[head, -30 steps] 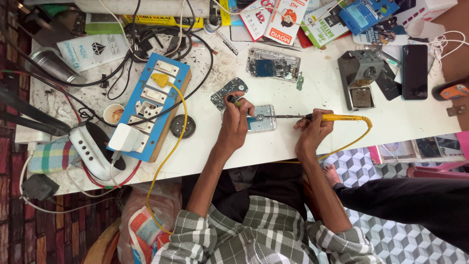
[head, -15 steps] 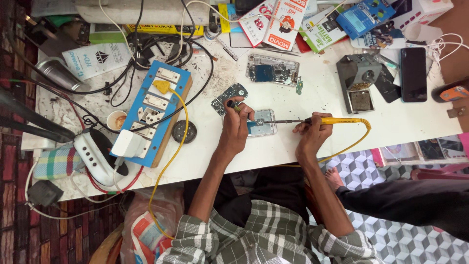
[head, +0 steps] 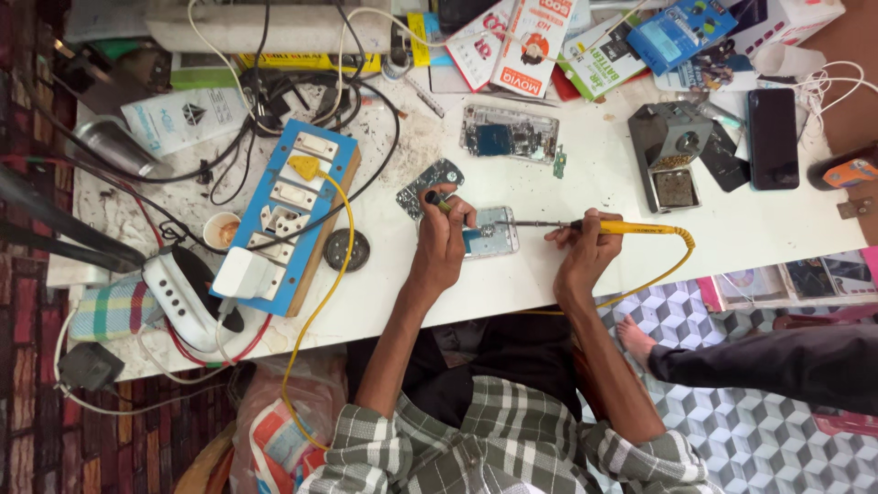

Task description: The person uses a soldering iron and a small tool to work on a disassembled mobile phone circuit board. They repeatedly apply the soldering iron to various points on the board while holding it steady with the other hand.

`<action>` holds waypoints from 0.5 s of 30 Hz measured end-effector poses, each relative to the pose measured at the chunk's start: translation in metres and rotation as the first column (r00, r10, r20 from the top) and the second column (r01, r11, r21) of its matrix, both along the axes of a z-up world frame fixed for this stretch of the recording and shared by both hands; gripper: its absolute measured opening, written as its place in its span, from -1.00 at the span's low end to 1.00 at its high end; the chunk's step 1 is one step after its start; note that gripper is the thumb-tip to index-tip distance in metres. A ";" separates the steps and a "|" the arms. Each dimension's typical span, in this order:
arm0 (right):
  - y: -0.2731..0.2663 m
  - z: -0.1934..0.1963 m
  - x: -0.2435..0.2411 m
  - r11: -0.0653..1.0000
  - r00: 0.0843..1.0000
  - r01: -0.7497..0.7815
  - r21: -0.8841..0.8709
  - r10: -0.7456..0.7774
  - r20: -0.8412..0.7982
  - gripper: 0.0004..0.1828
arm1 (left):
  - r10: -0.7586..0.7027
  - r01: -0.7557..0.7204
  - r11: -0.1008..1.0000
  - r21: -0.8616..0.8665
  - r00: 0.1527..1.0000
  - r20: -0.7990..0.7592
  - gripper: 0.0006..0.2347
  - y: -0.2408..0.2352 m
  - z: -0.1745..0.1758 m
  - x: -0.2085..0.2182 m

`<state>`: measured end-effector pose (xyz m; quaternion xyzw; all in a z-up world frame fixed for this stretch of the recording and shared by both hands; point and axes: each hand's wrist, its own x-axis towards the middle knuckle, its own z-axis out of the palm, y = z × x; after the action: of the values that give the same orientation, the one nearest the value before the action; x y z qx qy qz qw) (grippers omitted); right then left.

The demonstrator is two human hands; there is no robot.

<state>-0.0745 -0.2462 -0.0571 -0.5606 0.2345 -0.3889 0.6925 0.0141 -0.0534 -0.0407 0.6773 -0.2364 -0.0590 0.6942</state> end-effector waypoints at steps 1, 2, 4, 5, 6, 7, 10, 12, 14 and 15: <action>0.000 0.001 0.001 1.000 1.000 0.000 0.011 0.000 0.005 -0.76 | -0.002 0.002 1.000 -0.004 1.000 0.015 -0.77 0.000 0.000 0.001; 0.000 0.002 0.000 1.000 1.000 0.000 0.021 0.000 0.010 -0.78 | -0.004 0.004 1.000 -0.008 1.000 0.031 -0.78 0.000 0.001 0.000; 0.001 0.004 0.002 0.999 1.000 -0.002 0.035 0.001 0.019 -0.80 | 0.004 -0.001 0.999 -0.037 0.997 0.077 -0.79 0.001 0.003 0.001; 0.003 0.004 0.002 0.999 1.000 -0.002 0.040 0.001 0.015 -0.81 | 0.007 -0.002 0.999 -0.050 0.995 0.096 -0.79 0.001 0.004 0.000; 0.003 0.004 0.002 0.999 1.000 -0.002 0.045 0.002 0.010 -0.82 | 0.007 -0.004 0.999 -0.034 0.995 0.097 -0.80 0.002 0.004 -0.001; 0.003 0.004 0.002 0.999 1.000 0.000 0.043 -0.001 0.006 -0.82 | 0.006 -0.004 1.000 -0.020 0.995 0.097 -0.81 0.002 0.004 -0.001; 0.002 0.001 -0.001 0.999 1.000 0.011 0.045 -0.010 -0.019 -0.84 | 0.013 -0.013 1.000 -0.001 0.997 0.081 -0.80 0.001 0.001 -0.003; 0.000 0.000 0.002 0.998 0.999 0.024 0.053 -0.023 -0.025 -0.88 | 0.014 -0.016 1.000 0.023 0.998 0.067 -0.79 0.001 0.001 0.002; 0.000 -0.002 -0.001 0.999 1.000 0.031 0.043 -0.031 -0.005 -0.85 | 0.009 -0.011 0.998 0.063 0.999 0.031 -0.79 0.000 -0.003 -0.001; 0.000 -0.003 0.004 0.999 0.999 0.032 0.037 -0.032 0.016 -0.84 | 0.027 -0.033 0.998 0.051 0.993 0.116 -0.81 0.000 -0.003 0.000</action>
<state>-0.0705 -0.2466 -0.0597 -0.5407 0.2449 -0.4002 0.6983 0.0137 -0.0539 -0.0440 0.7012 -0.2641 -0.0156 0.6621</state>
